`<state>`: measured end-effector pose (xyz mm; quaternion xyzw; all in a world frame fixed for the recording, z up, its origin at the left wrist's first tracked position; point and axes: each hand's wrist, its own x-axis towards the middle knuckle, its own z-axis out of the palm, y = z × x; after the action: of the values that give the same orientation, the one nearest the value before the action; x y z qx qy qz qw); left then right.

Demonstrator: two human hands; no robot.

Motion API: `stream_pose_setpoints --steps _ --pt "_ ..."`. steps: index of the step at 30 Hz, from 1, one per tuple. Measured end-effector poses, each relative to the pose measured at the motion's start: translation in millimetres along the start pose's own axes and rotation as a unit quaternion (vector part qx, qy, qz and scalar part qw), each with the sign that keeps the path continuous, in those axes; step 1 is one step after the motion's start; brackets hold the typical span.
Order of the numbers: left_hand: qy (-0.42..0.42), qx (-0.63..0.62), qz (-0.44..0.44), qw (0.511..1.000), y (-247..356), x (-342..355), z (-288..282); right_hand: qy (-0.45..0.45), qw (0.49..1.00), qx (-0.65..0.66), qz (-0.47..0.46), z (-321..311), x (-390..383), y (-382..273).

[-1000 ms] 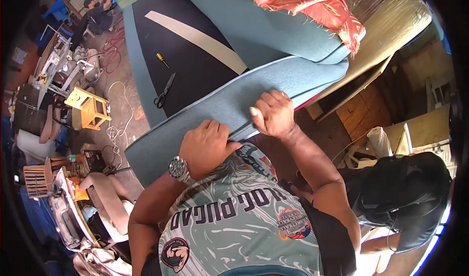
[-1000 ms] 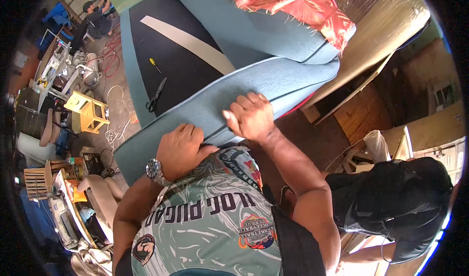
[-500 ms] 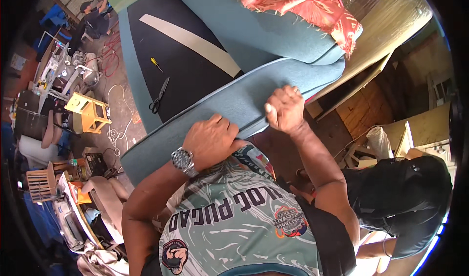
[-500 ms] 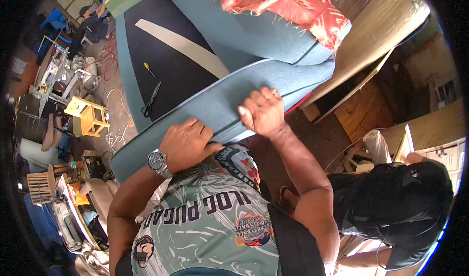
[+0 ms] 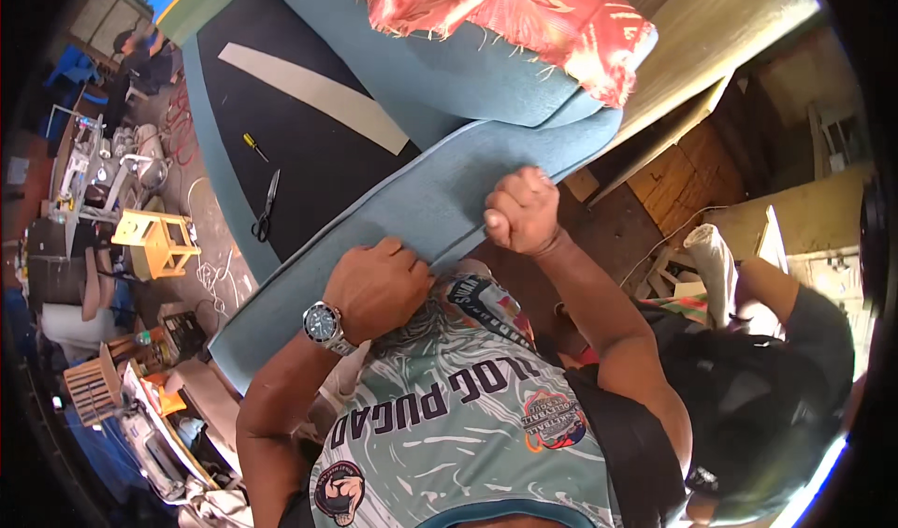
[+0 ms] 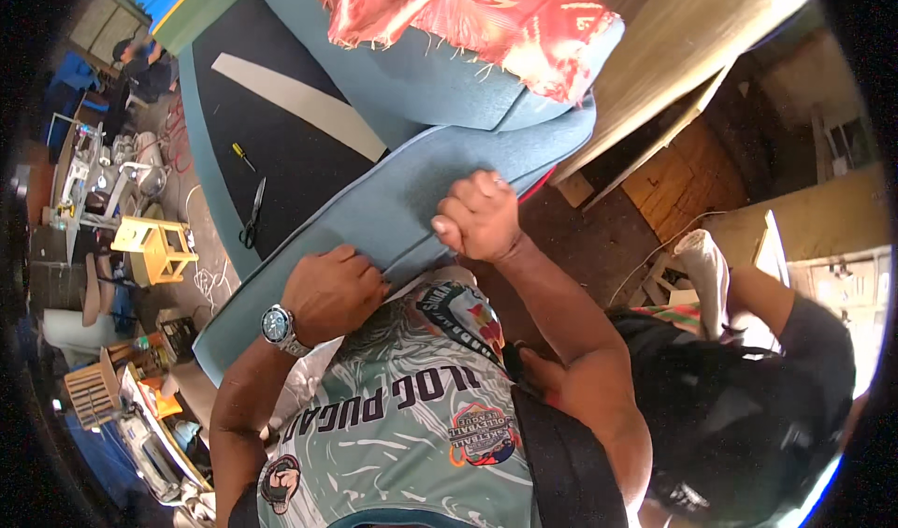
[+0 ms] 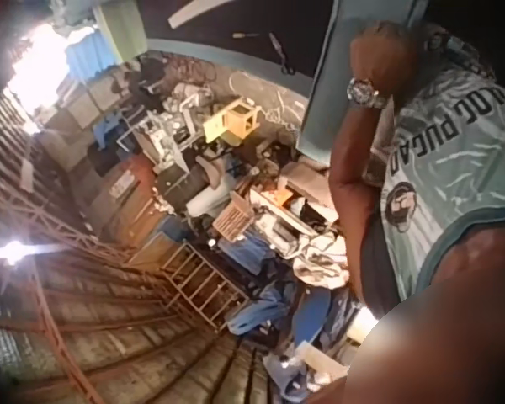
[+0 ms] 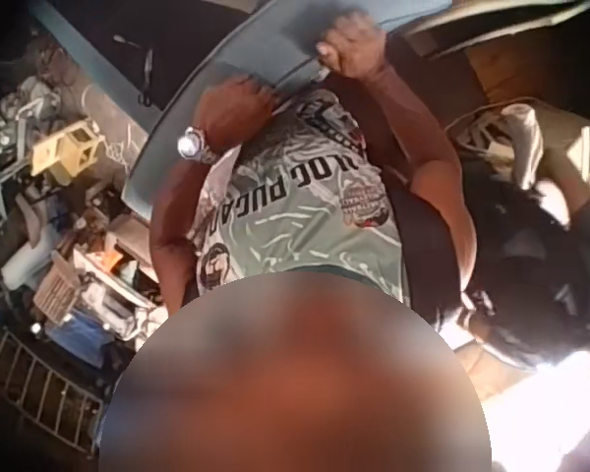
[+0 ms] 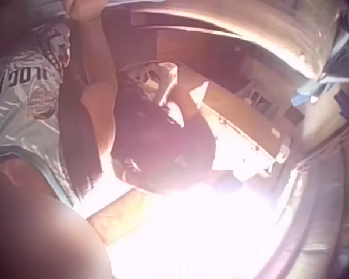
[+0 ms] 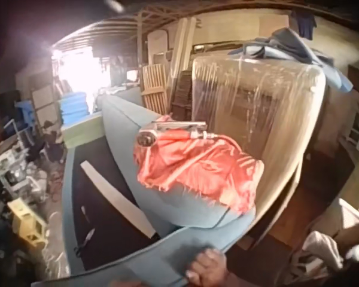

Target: The recorder is attaching fabric to the arm of a sofa using a pneumatic staple gun.

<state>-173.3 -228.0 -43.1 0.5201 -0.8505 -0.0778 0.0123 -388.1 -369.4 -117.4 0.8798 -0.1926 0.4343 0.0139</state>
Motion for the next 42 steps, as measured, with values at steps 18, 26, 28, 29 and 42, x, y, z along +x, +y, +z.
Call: stream_pose_setpoints --steps 18,26,28,29,42 --pt "0.057 -0.035 -0.037 0.997 15 65 20 -0.042 0.991 0.129 -0.014 -1 -4 49" --pt "0.213 -0.194 -0.192 0.938 -2 -86 22 -0.047 0.959 0.209 0.184 -3 10 25" --pt "0.236 -0.177 -0.246 0.923 -7 -149 21 -0.103 0.973 0.036 0.204 -3 32 0" --pt "0.234 -0.162 -0.28 0.917 -5 -178 21 -0.093 0.978 -0.039 0.184 1 45 -18" --pt "0.375 -0.45 -0.367 0.722 -81 -375 93 -0.28 0.939 0.193 0.041 128 81 -381"
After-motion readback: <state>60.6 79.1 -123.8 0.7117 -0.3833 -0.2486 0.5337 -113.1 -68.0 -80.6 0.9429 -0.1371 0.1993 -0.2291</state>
